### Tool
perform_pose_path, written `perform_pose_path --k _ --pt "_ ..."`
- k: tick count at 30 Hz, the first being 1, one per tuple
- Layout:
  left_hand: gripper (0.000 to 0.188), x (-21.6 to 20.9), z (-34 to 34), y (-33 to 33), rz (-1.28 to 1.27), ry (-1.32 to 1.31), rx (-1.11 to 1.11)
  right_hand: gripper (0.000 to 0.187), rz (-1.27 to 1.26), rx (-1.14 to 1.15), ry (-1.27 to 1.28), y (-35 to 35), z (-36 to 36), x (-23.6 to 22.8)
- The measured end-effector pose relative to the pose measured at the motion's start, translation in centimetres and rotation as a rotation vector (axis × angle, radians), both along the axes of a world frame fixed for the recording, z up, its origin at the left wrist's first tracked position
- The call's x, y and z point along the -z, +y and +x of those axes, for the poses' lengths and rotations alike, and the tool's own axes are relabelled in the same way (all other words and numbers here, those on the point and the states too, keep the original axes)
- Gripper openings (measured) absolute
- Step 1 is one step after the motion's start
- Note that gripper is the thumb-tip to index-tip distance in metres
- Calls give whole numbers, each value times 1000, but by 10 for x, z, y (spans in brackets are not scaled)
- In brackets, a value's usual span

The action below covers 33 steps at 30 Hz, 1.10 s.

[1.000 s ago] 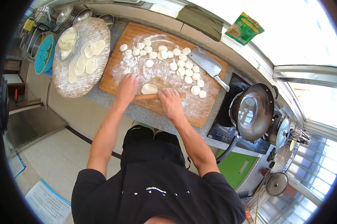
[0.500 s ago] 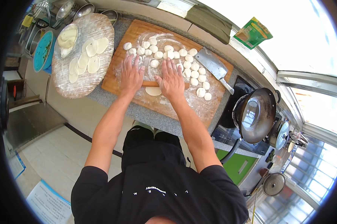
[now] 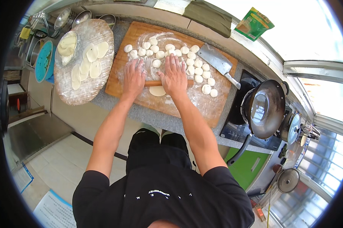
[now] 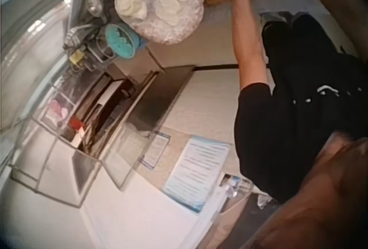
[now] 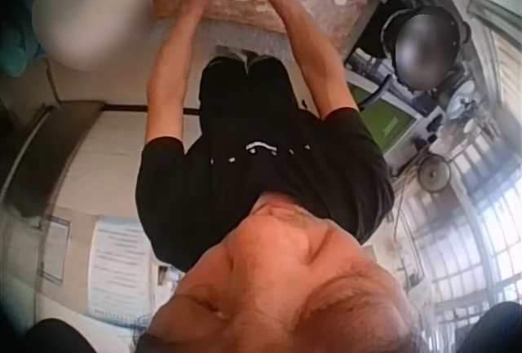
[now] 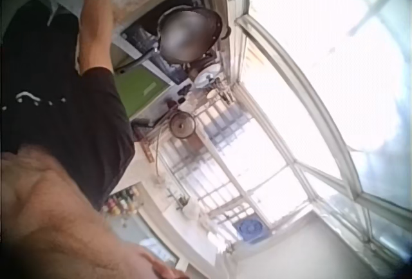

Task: The person uses a rolling pin to flatten small balls of dough into thin, round discs on a floured wooden board. They repeatedly pick up a dough ball, roll it flat, and place the finished disc onto a stack on a nearby tray.

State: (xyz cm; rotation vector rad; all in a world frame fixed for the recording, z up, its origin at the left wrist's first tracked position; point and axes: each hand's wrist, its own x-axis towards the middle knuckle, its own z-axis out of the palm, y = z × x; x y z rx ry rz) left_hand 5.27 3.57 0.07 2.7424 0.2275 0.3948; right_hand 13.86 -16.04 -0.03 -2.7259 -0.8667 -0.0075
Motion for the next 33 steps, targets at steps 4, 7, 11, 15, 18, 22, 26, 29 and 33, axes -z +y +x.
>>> perform_pose_path --k 4,7,11,15,18,22,26,29,33 --pt "55 -5 -26 -8 -43 137 88 91 -9 -12 29 -15 -26 -2" --pt "53 -17 -40 -11 -202 273 236 99 10 -13 42 -28 -50 -3" --pt "48 -12 -32 -14 -305 250 328 109 -62 0 69 -32 -68 -8" --pt "40 -9 -11 -24 -316 334 272 104 -51 15 99 -40 -91 -15" --pt "33 -13 -1 -32 -204 370 306 97 -40 15 114 -50 -114 -13" --pt "21 -15 4 -38 -224 387 292 58 35 46 4 -61 -129 1" --pt "12 -18 -4 -33 -403 321 273 42 137 -5 61 -67 -131 0" --pt "18 -37 -5 -21 -474 228 283 39 178 8 50 -66 -130 1" --pt "21 -81 10 22 -595 329 93 40 183 24 66 -62 -127 -1"
